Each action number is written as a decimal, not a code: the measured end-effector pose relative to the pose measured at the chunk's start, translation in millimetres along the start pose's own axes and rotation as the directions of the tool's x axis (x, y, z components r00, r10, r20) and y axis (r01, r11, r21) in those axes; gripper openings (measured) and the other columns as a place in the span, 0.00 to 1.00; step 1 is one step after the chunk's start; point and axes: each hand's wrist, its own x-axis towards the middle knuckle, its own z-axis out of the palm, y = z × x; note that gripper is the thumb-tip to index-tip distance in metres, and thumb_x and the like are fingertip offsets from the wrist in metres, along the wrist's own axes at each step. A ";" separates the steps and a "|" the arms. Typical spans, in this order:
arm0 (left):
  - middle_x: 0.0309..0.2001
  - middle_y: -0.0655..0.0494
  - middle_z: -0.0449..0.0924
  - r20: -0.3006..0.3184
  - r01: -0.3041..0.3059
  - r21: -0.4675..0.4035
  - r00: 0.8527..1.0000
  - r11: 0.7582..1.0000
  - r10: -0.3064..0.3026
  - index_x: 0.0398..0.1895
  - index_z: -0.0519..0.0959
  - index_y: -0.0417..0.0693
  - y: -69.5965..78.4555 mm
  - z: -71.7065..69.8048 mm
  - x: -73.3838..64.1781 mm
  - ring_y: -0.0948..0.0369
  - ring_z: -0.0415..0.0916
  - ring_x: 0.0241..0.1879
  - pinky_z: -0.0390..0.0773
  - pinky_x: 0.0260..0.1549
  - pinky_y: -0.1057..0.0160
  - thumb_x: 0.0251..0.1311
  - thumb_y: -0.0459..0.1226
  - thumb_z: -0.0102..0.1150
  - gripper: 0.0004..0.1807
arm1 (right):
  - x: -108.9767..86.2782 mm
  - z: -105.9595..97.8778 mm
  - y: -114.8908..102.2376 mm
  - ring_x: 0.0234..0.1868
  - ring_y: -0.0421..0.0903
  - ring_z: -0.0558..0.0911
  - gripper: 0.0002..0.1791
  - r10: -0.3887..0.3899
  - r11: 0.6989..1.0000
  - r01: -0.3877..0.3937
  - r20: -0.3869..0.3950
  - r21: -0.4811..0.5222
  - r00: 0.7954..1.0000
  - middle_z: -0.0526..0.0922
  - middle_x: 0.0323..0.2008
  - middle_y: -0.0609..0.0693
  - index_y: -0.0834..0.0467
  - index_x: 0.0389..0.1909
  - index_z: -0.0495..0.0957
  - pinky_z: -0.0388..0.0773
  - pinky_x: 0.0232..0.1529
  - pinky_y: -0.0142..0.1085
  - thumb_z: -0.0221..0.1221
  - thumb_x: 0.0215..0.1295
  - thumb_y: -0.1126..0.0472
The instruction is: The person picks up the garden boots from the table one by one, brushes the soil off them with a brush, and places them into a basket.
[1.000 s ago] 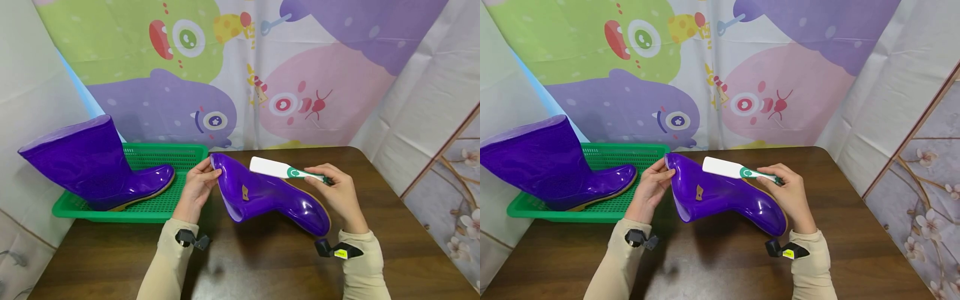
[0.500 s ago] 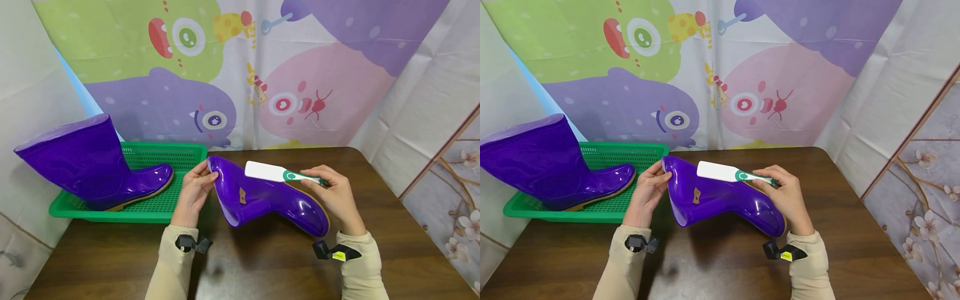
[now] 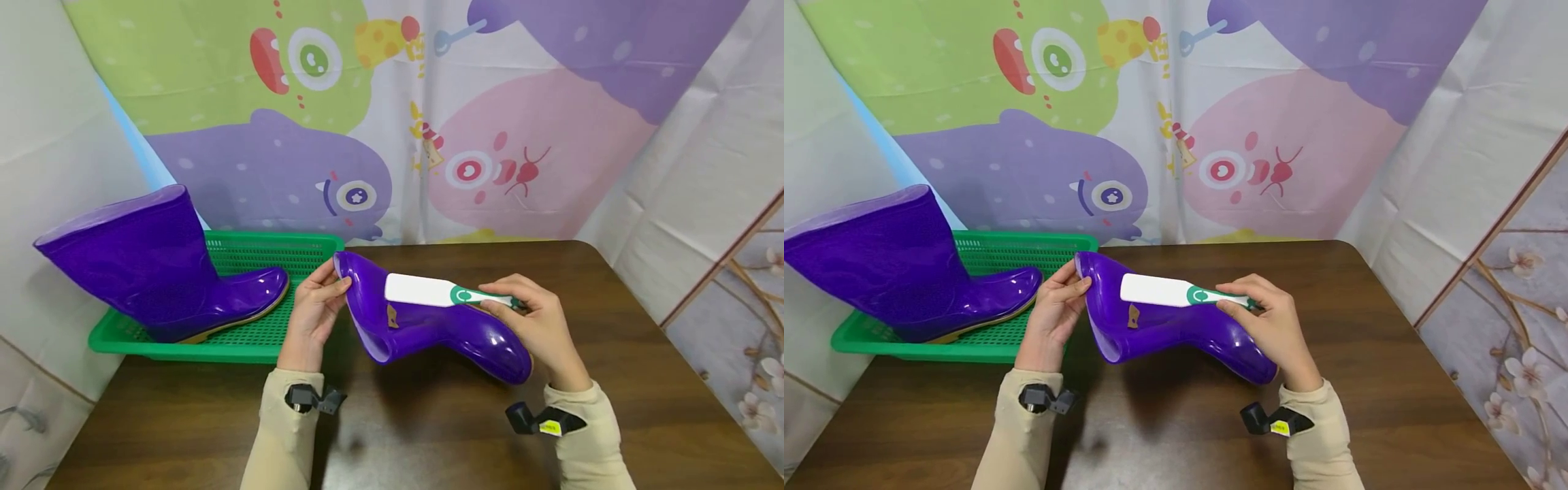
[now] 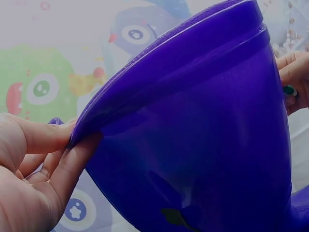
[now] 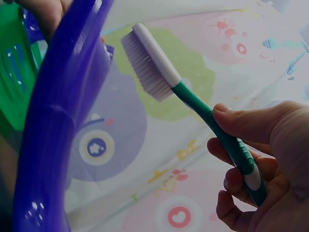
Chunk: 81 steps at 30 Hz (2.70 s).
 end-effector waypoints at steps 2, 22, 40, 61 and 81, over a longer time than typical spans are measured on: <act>0.33 0.52 0.86 -0.007 0.002 0.006 1.000 1.000 -0.001 0.37 0.87 0.49 0.2 0.8 -0.1 0.62 0.83 0.27 0.82 0.27 0.68 0.58 0.10 0.42 0.31 | -0.7 2.6 -0.4 0.38 0.39 0.80 0.13 -0.002 1.000 0.002 0.025 0.008 1.000 0.84 0.36 0.55 0.69 0.40 0.85 0.76 0.34 0.26 0.67 0.53 0.81; 0.36 0.51 0.86 -0.022 0.004 0.005 1.000 1.000 -0.004 0.38 0.87 0.49 1.0 -1.6 0.6 0.62 0.84 0.29 0.83 0.29 0.68 0.58 0.10 0.41 0.31 | -1.7 8.0 9.1 0.37 0.42 0.81 0.09 0.050 0.998 -0.059 0.204 0.039 0.978 0.86 0.33 0.50 0.63 0.38 0.88 0.74 0.34 0.30 0.67 0.57 0.75; 0.34 0.52 0.86 0.022 0.000 0.021 1.000 1.000 0.000 0.38 0.88 0.49 2.2 -6.6 0.8 0.63 0.83 0.29 0.82 0.27 0.69 0.58 0.10 0.42 0.31 | -2.5 1.9 21.0 0.36 0.39 0.82 0.08 0.123 0.986 -0.105 0.138 -0.126 0.983 0.86 0.31 0.47 0.60 0.36 0.89 0.75 0.36 0.28 0.70 0.56 0.71; 0.35 0.51 0.85 0.042 0.010 -0.002 0.999 1.000 -0.010 0.39 0.88 0.48 3.4 -7.2 0.4 0.62 0.84 0.30 0.83 0.29 0.68 0.59 0.11 0.42 0.29 | -2.4 -15.1 26.2 0.29 0.36 0.77 0.09 0.101 0.939 -0.106 -0.031 -0.327 0.994 0.86 0.30 0.49 0.61 0.34 0.89 0.69 0.28 0.25 0.72 0.52 0.73; 0.35 0.51 0.85 0.044 0.018 -0.008 0.999 1.000 -0.017 0.39 0.87 0.47 3.8 -8.3 -0.1 0.62 0.84 0.30 0.83 0.30 0.68 0.59 0.11 0.43 0.29 | -2.2 -4.7 -4.9 0.36 0.40 0.81 0.11 -0.001 0.995 0.005 -0.042 0.103 0.999 0.84 0.35 0.50 0.72 0.39 0.84 0.76 0.33 0.25 0.65 0.54 0.82</act>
